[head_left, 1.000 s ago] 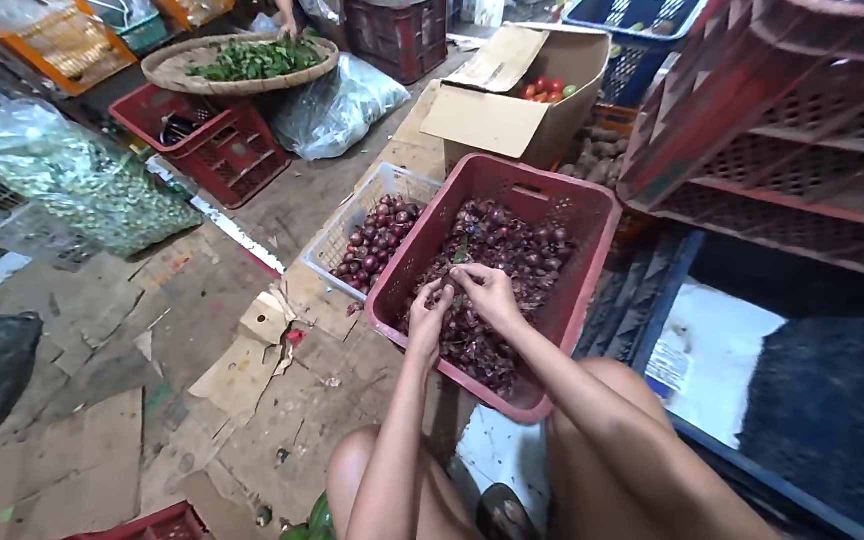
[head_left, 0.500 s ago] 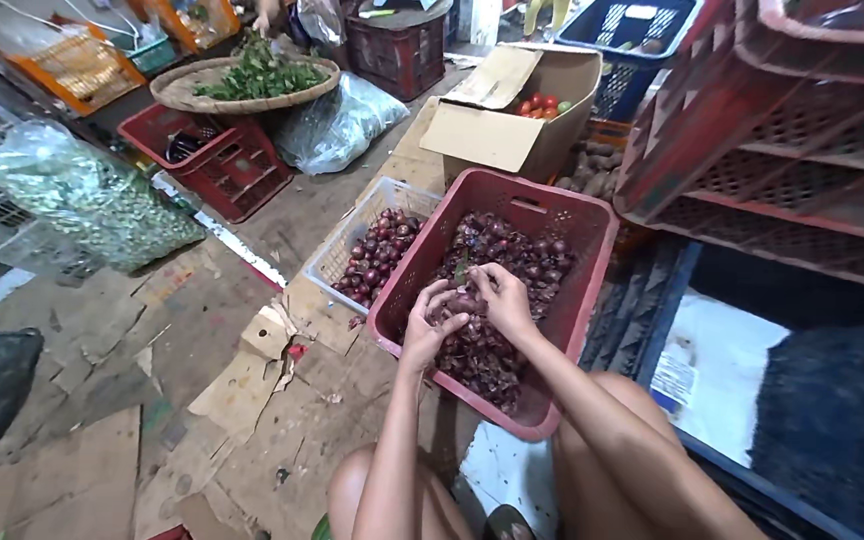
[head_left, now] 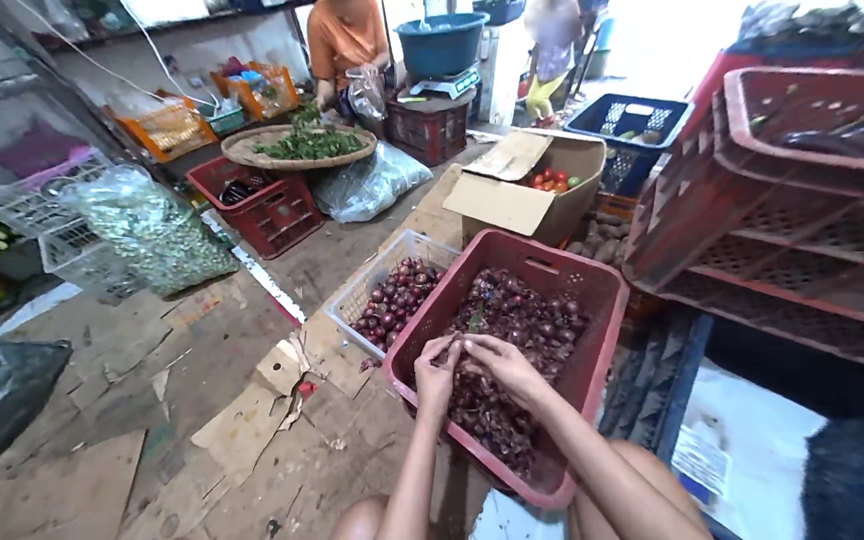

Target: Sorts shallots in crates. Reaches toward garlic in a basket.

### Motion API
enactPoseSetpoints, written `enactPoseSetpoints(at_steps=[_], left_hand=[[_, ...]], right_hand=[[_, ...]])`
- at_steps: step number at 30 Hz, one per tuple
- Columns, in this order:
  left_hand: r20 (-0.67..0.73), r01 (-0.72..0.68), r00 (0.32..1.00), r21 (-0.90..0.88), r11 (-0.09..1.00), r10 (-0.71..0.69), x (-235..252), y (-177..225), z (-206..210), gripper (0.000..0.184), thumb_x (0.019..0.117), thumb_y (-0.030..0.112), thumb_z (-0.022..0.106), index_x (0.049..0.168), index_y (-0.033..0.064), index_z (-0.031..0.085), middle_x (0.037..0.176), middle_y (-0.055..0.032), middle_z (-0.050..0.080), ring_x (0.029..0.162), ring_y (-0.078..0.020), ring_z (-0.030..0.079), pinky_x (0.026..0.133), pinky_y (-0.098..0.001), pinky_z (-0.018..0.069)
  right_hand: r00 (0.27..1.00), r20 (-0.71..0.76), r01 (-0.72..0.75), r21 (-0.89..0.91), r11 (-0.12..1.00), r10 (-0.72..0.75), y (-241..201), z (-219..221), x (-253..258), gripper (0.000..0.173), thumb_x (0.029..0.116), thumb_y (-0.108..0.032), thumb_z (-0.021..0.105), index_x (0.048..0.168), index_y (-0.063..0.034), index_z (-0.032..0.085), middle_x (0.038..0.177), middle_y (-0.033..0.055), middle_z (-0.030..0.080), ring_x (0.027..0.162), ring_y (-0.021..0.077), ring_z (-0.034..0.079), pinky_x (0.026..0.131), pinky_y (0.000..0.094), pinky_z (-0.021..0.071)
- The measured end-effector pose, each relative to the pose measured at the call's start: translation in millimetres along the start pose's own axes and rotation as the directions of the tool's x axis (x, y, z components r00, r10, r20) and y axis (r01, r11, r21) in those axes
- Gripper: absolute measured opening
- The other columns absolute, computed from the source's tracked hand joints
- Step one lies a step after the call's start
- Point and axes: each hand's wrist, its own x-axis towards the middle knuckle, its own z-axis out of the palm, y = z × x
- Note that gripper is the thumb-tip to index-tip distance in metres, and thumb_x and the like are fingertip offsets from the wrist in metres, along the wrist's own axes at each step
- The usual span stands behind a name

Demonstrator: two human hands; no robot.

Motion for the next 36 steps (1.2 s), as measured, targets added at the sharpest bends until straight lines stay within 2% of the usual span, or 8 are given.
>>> enactPoseSetpoints(at_steps=[4,8,12,15,22,26,33,36], left_hand=[[-0.133,0.037,0.991,0.043,0.998,-0.031,-7,-1,8,0.012,0.0936,0.006,0.072,0.103,0.0001,0.076,0.097,-0.0076,0.076,0.087,-0.0098,0.072,0.085,-0.0283,0.0597],[-0.235,0.129,0.968,0.167,0.977,-0.087,-5,-2,2,0.016,0.0959,0.017,0.073,0.105,0.0031,0.075,0.092,-0.0072,0.074,0.082,-0.0113,0.069,0.078,-0.0314,0.0586],[0.130,0.062,0.984,0.377,0.924,-0.119,6,9,-18,0.082,0.0836,0.028,0.083,0.155,0.0142,0.044,0.146,-0.0174,0.052,0.132,-0.0275,0.053,0.108,-0.0450,0.0483],[0.271,0.070,0.948,0.334,0.940,-0.167,-3,13,-4,0.051,0.0928,0.033,0.075,0.137,0.0113,0.064,0.128,-0.0107,0.067,0.118,-0.0188,0.064,0.103,-0.0389,0.0526],[0.294,0.266,0.911,0.113,0.957,-0.288,-8,11,1,0.042,0.1042,0.029,0.061,0.141,0.0086,0.061,0.138,-0.0079,0.064,0.120,-0.0138,0.064,0.103,-0.0353,0.0523],[0.295,0.278,0.912,0.071,0.958,-0.286,-13,9,3,0.041,0.0990,0.024,0.069,0.135,0.0030,0.064,0.132,-0.0107,0.066,0.119,-0.0138,0.064,0.104,-0.0340,0.0520],[0.317,0.275,0.906,0.067,0.959,-0.282,-1,14,-5,0.037,0.1013,0.028,0.065,0.130,0.0042,0.066,0.123,-0.0096,0.070,0.105,-0.0148,0.067,0.092,-0.0354,0.0559],[0.417,0.260,0.876,0.011,0.966,-0.241,-1,15,-8,0.041,0.1002,0.021,0.066,0.139,0.0071,0.061,0.136,-0.0091,0.064,0.122,-0.0171,0.062,0.104,-0.0367,0.0522]], right_hand=[[0.999,0.003,0.047,-0.092,0.995,-0.047,14,7,0,0.038,0.0941,-0.029,0.077,0.122,-0.0055,0.068,0.111,0.0094,0.073,0.097,0.0183,0.072,0.085,0.0352,0.0616],[0.999,-0.052,0.002,-0.092,0.996,-0.007,14,8,1,0.049,0.0892,-0.027,0.082,0.129,-0.0038,0.063,0.110,0.0111,0.073,0.092,0.0174,0.073,0.082,0.0342,0.0614],[0.989,-0.143,-0.050,-0.033,0.998,0.045,7,-6,4,0.036,0.1058,-0.033,0.059,0.126,-0.0046,0.064,0.105,0.0096,0.070,0.092,0.0184,0.069,0.081,0.0356,0.0599],[0.985,-0.157,-0.061,0.069,0.996,0.071,13,-9,8,0.040,0.1136,-0.027,0.036,0.137,-0.0019,0.058,0.118,0.0124,0.068,0.104,0.0195,0.069,0.091,0.0374,0.0588],[0.954,-0.207,0.162,-0.246,0.956,-0.215,17,-14,6,0.028,0.0915,-0.024,0.080,0.117,-0.0112,0.078,0.118,0.0051,0.074,0.108,0.0121,0.070,0.095,0.0319,0.0590],[0.902,-0.264,0.191,-0.466,0.864,-0.342,18,-7,3,0.014,0.0941,-0.025,0.076,0.101,-0.0139,0.081,0.103,-0.0012,0.077,0.098,0.0063,0.071,0.092,0.0311,0.0582],[0.877,-0.211,0.202,-0.653,0.730,-0.432,-3,-5,1,0.020,0.1024,-0.018,0.058,0.109,-0.0057,0.073,0.105,0.0100,0.073,0.099,0.0181,0.070,0.093,0.0396,0.0564],[0.848,-0.246,0.210,-0.658,0.723,-0.470,-7,-13,2,0.019,0.1030,-0.016,0.059,0.109,-0.0035,0.072,0.105,0.0128,0.073,0.101,0.0234,0.070,0.094,0.0448,0.0563]])
